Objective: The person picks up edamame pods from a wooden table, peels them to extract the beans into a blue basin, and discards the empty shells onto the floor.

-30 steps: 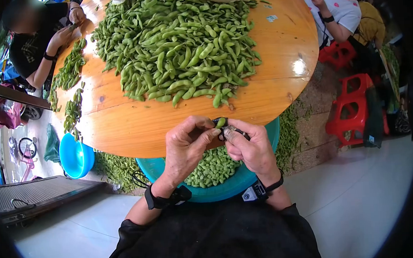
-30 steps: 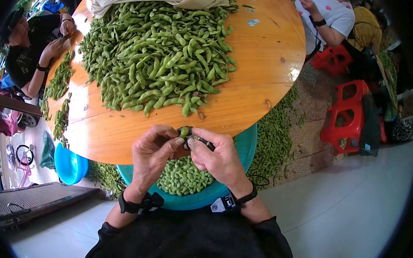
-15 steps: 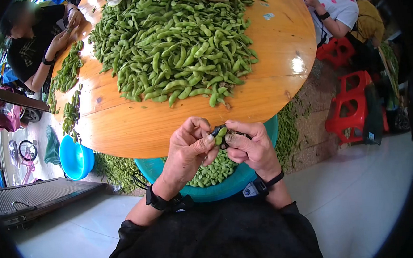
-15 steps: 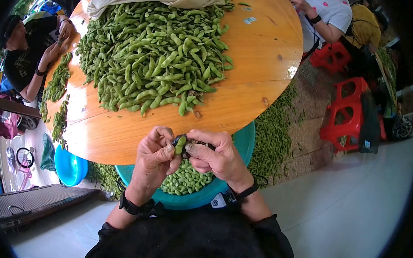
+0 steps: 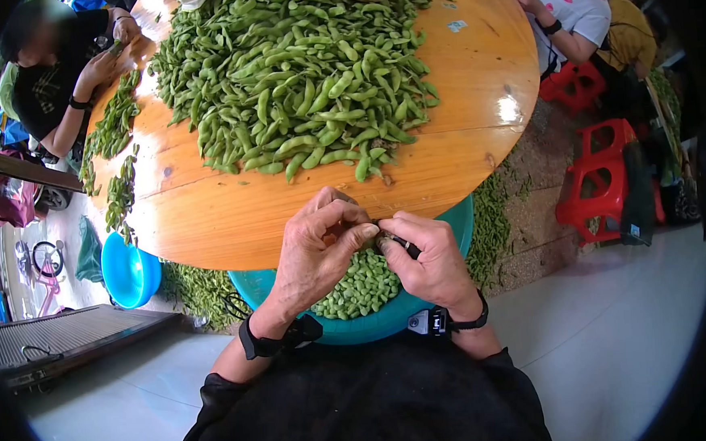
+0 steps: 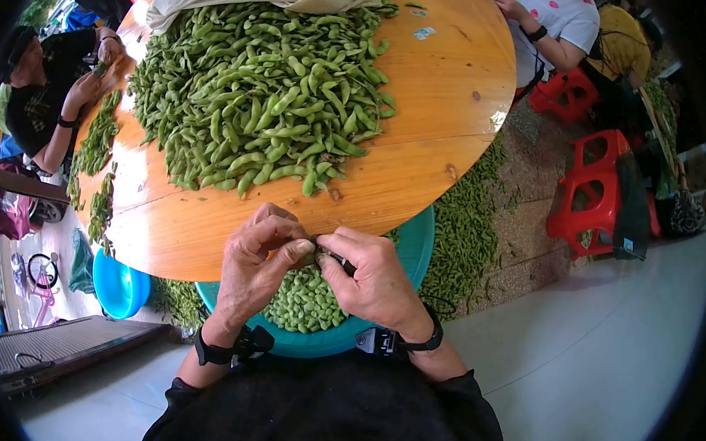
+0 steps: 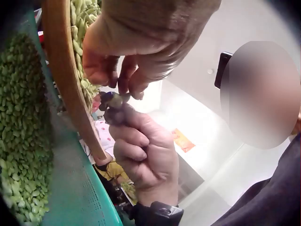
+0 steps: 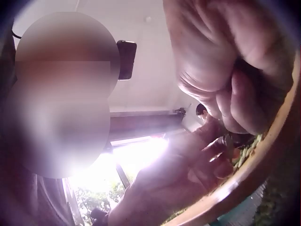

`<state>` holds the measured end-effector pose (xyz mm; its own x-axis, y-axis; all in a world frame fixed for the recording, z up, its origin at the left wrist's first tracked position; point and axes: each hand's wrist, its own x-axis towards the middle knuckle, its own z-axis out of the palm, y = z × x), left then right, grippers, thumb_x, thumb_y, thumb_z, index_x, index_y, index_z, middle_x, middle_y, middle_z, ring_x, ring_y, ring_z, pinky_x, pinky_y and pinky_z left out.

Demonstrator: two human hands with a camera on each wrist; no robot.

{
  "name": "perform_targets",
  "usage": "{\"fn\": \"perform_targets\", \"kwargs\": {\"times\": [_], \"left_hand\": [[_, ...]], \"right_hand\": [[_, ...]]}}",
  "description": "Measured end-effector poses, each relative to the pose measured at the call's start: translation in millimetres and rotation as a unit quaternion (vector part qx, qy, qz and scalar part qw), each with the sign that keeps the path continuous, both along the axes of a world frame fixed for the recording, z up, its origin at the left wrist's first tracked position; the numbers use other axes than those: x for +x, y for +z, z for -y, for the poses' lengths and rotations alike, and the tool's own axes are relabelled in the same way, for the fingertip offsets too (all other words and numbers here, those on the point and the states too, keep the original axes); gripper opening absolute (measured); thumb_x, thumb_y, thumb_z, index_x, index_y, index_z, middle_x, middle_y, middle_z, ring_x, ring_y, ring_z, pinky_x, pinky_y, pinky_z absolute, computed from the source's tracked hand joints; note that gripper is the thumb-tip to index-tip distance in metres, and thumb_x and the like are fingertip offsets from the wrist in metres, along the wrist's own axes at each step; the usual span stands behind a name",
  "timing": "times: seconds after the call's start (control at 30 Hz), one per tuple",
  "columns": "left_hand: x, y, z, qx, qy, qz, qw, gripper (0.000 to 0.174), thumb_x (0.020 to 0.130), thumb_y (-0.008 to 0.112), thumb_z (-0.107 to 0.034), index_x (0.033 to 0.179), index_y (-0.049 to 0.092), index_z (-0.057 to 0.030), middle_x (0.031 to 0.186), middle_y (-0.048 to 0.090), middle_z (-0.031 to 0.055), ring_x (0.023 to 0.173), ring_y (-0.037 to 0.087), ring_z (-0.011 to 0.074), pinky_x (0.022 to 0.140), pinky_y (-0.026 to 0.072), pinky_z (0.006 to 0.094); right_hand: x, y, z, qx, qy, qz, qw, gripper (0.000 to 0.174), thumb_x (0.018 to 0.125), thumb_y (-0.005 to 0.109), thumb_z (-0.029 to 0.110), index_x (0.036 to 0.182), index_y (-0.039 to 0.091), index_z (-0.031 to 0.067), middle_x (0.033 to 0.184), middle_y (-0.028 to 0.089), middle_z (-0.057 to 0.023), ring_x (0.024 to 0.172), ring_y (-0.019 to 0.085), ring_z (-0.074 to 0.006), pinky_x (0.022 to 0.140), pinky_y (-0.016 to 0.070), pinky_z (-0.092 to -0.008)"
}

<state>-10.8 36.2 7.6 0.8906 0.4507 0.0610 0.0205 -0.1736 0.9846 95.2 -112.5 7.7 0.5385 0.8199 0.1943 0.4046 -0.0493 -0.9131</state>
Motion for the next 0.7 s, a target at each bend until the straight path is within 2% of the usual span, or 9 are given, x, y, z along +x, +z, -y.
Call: {"fn": "perform_targets", "kwargs": {"times": [0.03,0.07,0.1,0.13,0.23,0.33,0.4,0.47,0.7], "left_hand": [[-1.3,-2.9,-1.4,-0.005,-0.006,-0.002,1.0,0.012,0.087,0.073,-0.009,0.085,0.064,-0.0006,0.083,0.056,0.0021,0.071,0.054,0.0107,0.06,0.0434,0.0245],[-2.6,-4.1,-4.9,-0.006,-0.006,-0.003,1.0,0.012,0.087,0.073,-0.009,0.085,0.064,-0.0006,0.083,0.056,0.0021,0.071,0.054,0.0107,0.06,0.0434,0.0245],[-3.6,-4.5,-10.0,-0.187,-0.056,-0.004,0.981,0.013,0.088,0.072,-0.01,0.085,0.063,-0.001,0.083,0.055,0.001,0.071,0.053,0.0103,0.061,0.0435,0.0245],[-4.4,-4.7,-12.7,-0.362,-0.103,-0.005,0.927,0.013,0.089,0.071,-0.011,0.085,0.063,-0.0014,0.083,0.055,-0.0002,0.072,0.052,0.0098,0.062,0.0436,0.0245],[-5.9,-6.9,-12.4,-0.389,-0.119,-0.001,0.913,0.015,0.091,0.071,-0.013,0.086,0.061,-0.002,0.087,0.056,-0.0003,0.077,0.053,0.0087,0.066,0.0454,0.0241],[-1.3,4.9,5.8,-0.285,-0.034,-0.01,0.958,0.016,0.091,0.07,-0.013,0.092,0.061,-0.0008,0.086,0.058,0.0022,0.07,0.052,0.0065,0.059,0.0421,0.0208],[-3.9,-0.8,8.1,-0.186,-0.024,-0.043,0.981,0.016,0.091,0.07,-0.013,0.094,0.06,-0.0003,0.083,0.06,0.0017,0.068,0.053,0.0063,0.058,0.043,0.0212],[-4.3,0.2,7.6,-0.011,-0.011,-0.078,0.997,0.018,0.091,0.071,-0.011,0.096,0.06,0.0019,0.072,0.063,0.0014,0.063,0.056,0.0063,0.055,0.0453,0.0223],[-5.8,7.7,-0.4,0.123,-0.04,-0.059,0.99,0.018,0.096,0.061,-0.009,0.108,0.061,0.0039,0.074,0.066,0.0055,0.061,0.058,0.0075,0.055,0.047,0.0232]], "right_hand": [[-0.2,1.8,1.5,-0.001,-0.001,0.0,1.0,0.014,0.089,0.06,0.001,0.099,0.064,-0.0089,0.074,0.058,-0.0084,0.059,0.059,-0.0129,0.054,0.0452,-0.0286],[-0.5,5.4,3.9,-0.015,0.026,-0.125,0.992,0.014,0.088,0.061,0.001,0.099,0.064,-0.009,0.073,0.058,-0.0076,0.057,0.057,-0.0117,0.051,0.0441,-0.0277],[-0.5,7.6,5.9,-0.028,0.052,-0.247,0.967,0.014,0.088,0.061,0.001,0.098,0.064,-0.0091,0.072,0.058,-0.0069,0.054,0.056,-0.0106,0.049,0.043,-0.0269],[0.4,7.8,8.3,-0.029,0.054,-0.248,0.967,0.014,0.088,0.061,0.001,0.098,0.064,-0.0091,0.072,0.058,-0.0069,0.054,0.056,-0.0106,0.049,0.043,-0.0269],[3.5,7.3,11.2,-0.004,0.089,-0.421,0.903,0.014,0.089,0.062,0.002,0.098,0.064,-0.0089,0.072,0.059,-0.005,0.05,0.052,-0.0084,0.046,0.0404,-0.0247],[5.1,5.2,7.8,-0.041,0.043,-0.365,0.929,0.014,0.087,0.062,0.001,0.098,0.064,-0.0083,0.072,0.059,-0.0072,0.054,0.053,-0.0108,0.049,0.0422,-0.0255],[4.6,1.5,5.1,-0.001,0.026,-0.158,0.987,0.015,0.085,0.063,-0.001,0.098,0.064,-0.0081,0.073,0.06,-0.0105,0.059,0.058,-0.0156,0.054,0.0446,-0.0284],[2.6,0.9,4.0,-0.005,0.01,-0.13,0.991,0.016,0.084,0.063,-0.002,0.098,0.064,-0.0078,0.074,0.06,-0.0122,0.062,0.06,-0.0188,0.056,0.0456,-0.0298],[-7.0,1.1,-2.6,0.01,-0.054,0.074,0.996,0.018,0.081,0.063,-0.006,0.099,0.062,-0.0087,0.079,0.059,-0.0148,0.062,0.061,-0.0254,0.055,0.0461,-0.0321]]}}
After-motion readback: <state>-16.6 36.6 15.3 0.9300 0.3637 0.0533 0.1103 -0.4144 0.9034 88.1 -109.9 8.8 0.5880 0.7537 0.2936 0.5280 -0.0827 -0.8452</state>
